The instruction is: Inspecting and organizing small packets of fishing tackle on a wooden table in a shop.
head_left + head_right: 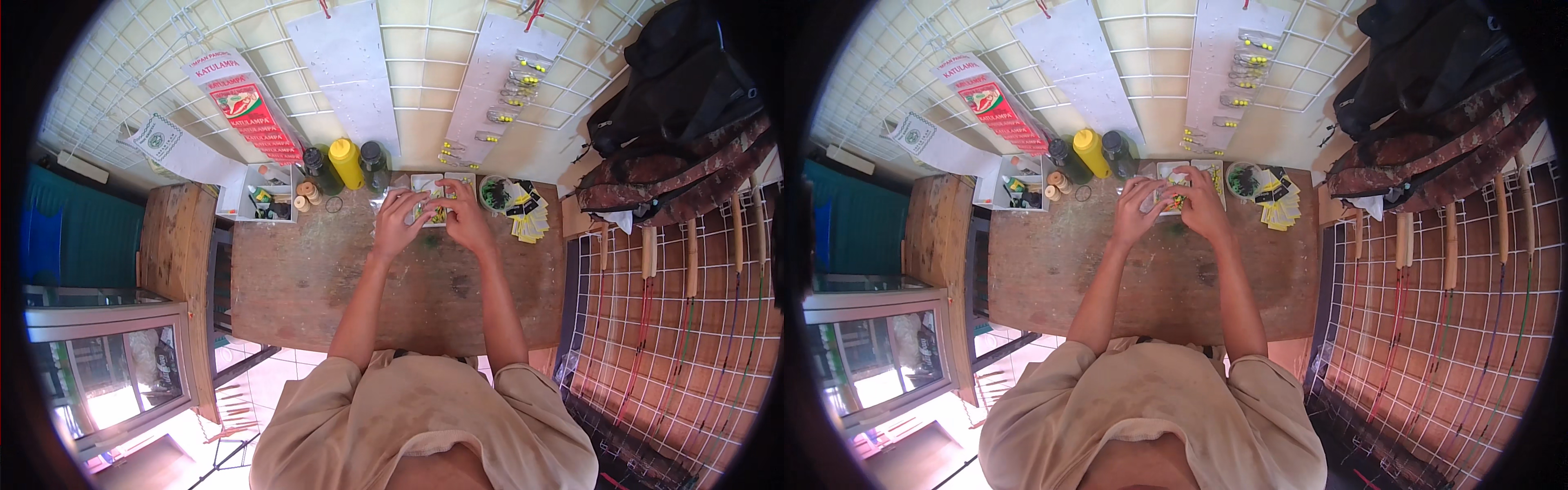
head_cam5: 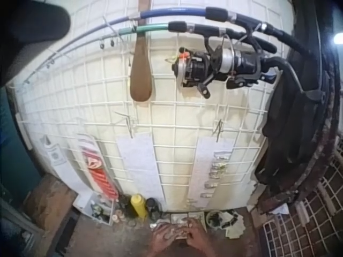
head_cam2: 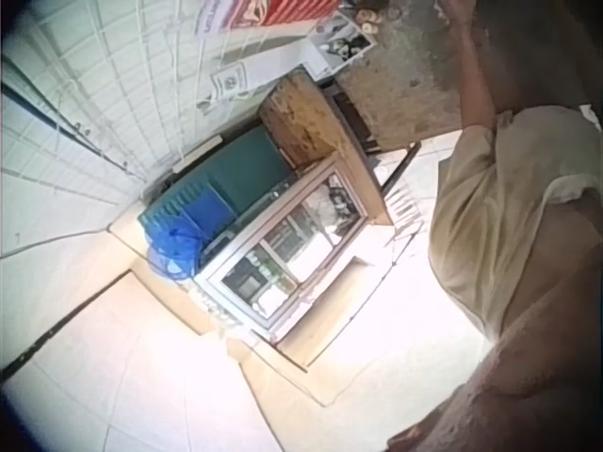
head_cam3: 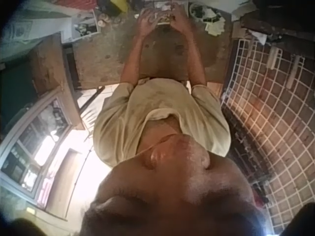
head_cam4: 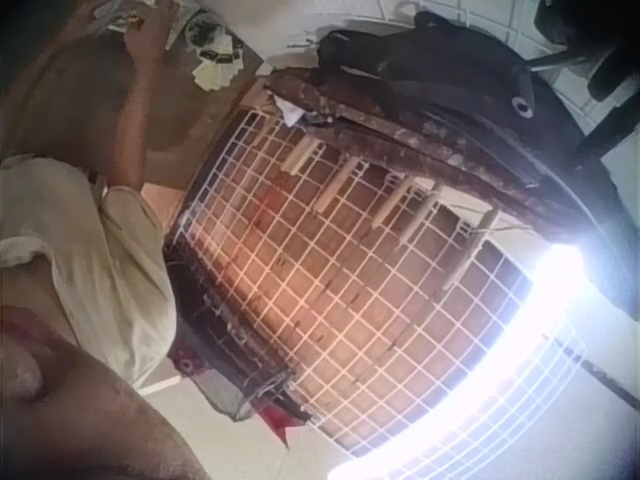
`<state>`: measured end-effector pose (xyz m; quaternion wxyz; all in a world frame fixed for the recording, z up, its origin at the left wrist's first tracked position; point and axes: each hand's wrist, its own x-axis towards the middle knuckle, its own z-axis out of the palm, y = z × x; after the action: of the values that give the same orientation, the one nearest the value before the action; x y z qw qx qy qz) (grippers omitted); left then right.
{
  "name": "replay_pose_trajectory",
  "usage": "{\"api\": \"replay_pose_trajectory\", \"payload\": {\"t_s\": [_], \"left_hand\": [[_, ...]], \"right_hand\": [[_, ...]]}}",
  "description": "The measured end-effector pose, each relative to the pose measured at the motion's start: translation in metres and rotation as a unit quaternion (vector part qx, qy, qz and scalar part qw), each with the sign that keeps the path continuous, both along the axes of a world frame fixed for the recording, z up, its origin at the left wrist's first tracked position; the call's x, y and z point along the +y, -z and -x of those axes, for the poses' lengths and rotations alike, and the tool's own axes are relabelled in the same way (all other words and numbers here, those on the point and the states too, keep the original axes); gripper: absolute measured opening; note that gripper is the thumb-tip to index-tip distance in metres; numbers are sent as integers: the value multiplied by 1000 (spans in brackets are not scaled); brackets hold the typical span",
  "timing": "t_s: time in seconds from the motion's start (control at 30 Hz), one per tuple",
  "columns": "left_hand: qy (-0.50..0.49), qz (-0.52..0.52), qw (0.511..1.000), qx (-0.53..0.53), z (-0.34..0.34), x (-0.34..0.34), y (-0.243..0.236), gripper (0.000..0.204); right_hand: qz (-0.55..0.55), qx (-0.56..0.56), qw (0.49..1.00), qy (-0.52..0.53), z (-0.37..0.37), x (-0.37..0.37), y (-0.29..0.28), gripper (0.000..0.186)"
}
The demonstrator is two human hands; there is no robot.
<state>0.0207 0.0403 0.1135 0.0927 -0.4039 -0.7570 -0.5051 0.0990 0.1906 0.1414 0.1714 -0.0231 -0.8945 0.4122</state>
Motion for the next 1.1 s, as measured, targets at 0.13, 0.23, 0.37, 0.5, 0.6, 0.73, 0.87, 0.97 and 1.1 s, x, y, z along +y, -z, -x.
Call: {"api": "replay_pose_trajectory", "payload": {"t_s": [0.13, 0.23, 0.37, 0.5, 0.6, 0.73, 0.87, 0.97, 1.1], "left_hand": [[1, 6, 1000, 22, 2, 0, 0, 39], [4, 13, 1000, 3, 1, 1, -2, 39], [2, 3, 1000, 9, 2, 1, -2, 39], [-1, 0, 1000, 9, 2, 1, -3, 39], [0, -3, 1000, 12, 1, 2, -4, 39], [-2, -1, 1000, 12, 0, 2, -2, 39], [2, 2, 1000, 12, 1, 0, -1, 40], [2, 6, 1000, 11, 0, -2, -2, 40], [-2, 1, 1000, 24, 1, -2, -2, 38]], "right_hand": [[-52, 7, 999, -6, -2, -2, 0, 42], [-42, 9, 999, -3, -4, 1, 0, 41], [-18, 25, 999, 36, -4, 0, -7, 40], [10, 43, 998, 44, -3, 1, -3, 41], [-1, 41, 998, 42, -3, -1, -5, 41], [-47, 18, 998, 30, -3, -4, -5, 43], [-74, 33, 997, 6, -2, -2, 2, 42], [-15, 24, 999, 17, -6, 1, -2, 41], [-40, 31, 998, 31, -8, 1, -7, 40]]}}
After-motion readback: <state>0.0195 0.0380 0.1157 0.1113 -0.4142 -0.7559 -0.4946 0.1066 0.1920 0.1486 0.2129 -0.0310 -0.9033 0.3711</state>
